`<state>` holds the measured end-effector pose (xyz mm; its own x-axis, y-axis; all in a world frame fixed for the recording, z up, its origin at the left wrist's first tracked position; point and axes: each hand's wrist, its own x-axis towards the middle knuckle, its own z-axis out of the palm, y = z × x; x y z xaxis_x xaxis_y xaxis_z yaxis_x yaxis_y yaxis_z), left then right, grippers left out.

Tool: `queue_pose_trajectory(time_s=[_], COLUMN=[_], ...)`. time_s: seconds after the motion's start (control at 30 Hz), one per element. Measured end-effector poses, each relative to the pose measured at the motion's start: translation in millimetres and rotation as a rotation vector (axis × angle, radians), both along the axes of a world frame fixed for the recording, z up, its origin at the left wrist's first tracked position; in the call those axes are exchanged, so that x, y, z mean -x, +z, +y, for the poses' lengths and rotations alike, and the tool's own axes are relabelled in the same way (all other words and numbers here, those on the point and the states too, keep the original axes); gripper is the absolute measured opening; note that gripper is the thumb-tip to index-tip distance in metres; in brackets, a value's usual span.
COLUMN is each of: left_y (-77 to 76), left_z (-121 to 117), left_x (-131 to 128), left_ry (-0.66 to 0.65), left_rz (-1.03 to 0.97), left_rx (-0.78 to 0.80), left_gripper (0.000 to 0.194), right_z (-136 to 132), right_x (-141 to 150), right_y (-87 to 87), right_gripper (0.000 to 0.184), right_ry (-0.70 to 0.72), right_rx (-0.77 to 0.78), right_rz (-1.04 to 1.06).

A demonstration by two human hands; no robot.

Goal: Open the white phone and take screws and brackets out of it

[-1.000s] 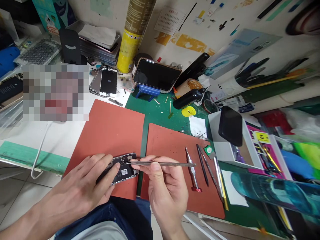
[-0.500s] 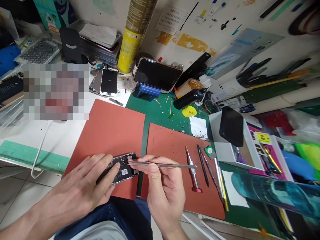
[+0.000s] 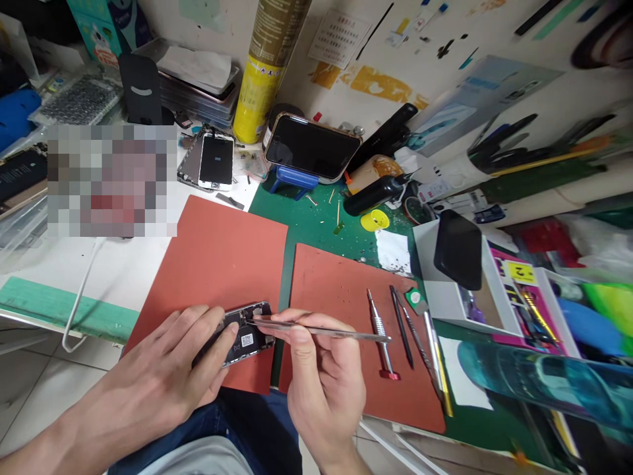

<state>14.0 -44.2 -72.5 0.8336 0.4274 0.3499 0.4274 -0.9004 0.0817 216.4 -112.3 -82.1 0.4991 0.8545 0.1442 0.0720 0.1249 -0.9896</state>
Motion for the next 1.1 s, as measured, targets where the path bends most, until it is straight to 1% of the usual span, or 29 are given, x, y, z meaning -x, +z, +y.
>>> queue_pose_trajectory(time_s=[0.23,0.43,0.77,0.93,1.1], left_y=[-0.7,2.1,1.4,0.0,2.2], left_z=[-2,-2,-3,-2,0], left_x=[0,-1,3,2,0], left_ry=[-0.005,-0.007,-0.029,-0.037,-0.048], left_rz=[-0.009,-0.001,0.018,0.029,0.036], left_rx=[-0.036,-0.059,-0.110,-0.107,-0.139], left_gripper=[0.049,0.046,0.048,0.048,0.044], right_z=[1,6,14,17,17], right_x=[-1,-3,-9,-14,-17], right_y=[2.0,5.9,10.5,7.4,2.4], right_gripper=[0.009,0.007,0.018,0.023,0.023], right_ry=[-0.004,-0.003,-0.024,-0.001,0.024], right_rx=[0.016,0.060,0.159,0.203,0.220], right_rz=[-0.004,0.092,0.200,0.271,0.303])
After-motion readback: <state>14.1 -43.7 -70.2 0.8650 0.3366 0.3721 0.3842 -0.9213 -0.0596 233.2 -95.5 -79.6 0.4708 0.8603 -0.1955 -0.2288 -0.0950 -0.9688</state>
